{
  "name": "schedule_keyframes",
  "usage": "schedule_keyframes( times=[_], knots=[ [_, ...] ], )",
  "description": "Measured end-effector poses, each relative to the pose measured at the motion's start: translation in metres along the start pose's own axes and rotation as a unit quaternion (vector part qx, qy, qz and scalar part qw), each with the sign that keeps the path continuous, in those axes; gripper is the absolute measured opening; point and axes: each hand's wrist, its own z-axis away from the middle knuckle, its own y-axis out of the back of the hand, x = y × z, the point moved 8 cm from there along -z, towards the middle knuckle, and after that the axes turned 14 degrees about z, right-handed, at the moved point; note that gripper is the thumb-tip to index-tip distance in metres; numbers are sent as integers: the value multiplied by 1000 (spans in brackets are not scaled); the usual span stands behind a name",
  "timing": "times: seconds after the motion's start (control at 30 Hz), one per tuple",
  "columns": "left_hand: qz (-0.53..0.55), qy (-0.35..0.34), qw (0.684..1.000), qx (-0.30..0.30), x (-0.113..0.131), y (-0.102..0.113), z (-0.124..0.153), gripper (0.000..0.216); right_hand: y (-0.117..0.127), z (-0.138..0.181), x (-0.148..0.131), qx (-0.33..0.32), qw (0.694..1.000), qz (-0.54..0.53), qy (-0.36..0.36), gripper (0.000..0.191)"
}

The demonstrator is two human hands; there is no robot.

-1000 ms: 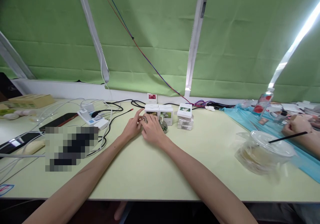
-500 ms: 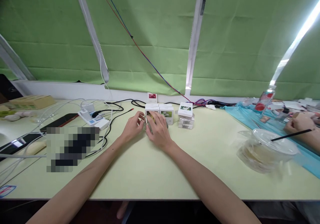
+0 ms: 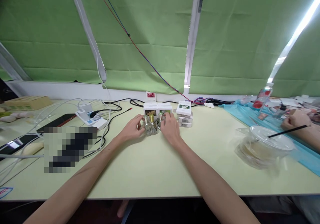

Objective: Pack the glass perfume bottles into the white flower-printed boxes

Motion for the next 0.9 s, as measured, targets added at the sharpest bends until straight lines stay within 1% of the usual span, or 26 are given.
schedule_keyframes(
  times=[0.1, 0.17, 0.27, 0.37, 0.53, 0.9],
  knots=[
    [-9, -7, 1000, -12, 3, -2, 1, 32, -6, 2, -4, -49, 999, 1, -3, 28],
    [-9, -10, 1000, -21, 6, -4, 2, 32, -9, 3, -6, -63, 998, -9, 0, 30],
    [-4, -9, 999, -33, 6, -6, 3, 36, -14, 3, -9, -71, 997, -29, 14, 32],
    [-3, -6, 999, -38, 4, -8, 4, 41, -18, 2, -11, -74, 996, -44, 24, 34],
    [3, -7, 999, -42, 2, -9, 4, 43, -20, 3, -10, -75, 995, -64, 25, 34],
    [18, -6, 999, -43, 1, -9, 5, 45, -21, 4, -9, -52, 995, -75, 34, 32]
  ],
)
